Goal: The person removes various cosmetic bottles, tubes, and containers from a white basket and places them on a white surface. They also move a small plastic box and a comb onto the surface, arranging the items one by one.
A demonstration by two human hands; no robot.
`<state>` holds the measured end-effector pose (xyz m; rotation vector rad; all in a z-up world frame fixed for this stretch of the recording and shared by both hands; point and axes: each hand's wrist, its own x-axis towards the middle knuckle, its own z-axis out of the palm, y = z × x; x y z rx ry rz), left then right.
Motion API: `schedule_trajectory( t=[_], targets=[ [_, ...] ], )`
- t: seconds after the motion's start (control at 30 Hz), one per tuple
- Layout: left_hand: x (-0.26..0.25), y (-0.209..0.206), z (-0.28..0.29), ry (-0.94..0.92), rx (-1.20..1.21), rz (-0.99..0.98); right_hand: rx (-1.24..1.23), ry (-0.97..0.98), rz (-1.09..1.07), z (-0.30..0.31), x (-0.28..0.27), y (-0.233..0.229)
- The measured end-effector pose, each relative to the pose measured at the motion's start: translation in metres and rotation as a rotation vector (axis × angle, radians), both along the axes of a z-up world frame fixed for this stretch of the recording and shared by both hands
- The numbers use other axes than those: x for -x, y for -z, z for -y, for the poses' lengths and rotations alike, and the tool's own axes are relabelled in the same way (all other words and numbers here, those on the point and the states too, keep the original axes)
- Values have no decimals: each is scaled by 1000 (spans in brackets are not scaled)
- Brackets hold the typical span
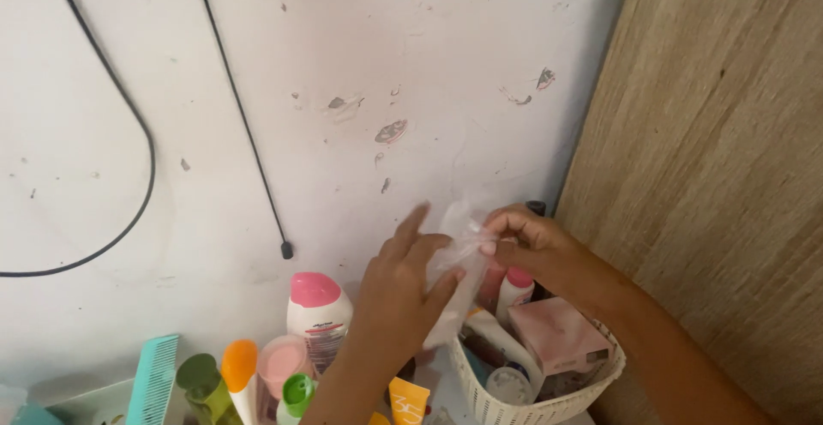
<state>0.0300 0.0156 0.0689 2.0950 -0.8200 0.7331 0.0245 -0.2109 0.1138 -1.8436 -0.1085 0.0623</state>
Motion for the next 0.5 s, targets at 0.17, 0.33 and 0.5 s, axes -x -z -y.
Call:
schedule_trajectory(
  t=[0.17, 0.33, 0.5],
  targets=[
    [15, -11, -9, -36, 3, -73, -191, -151, 148, -13, -6, 11],
    [30, -20, -26, 53, 55, -121, -293, -166, 159, -36, 3, 4],
    [33, -19, -52, -57, 135, 56, -243, -84, 103, -52, -2, 7]
  ],
)
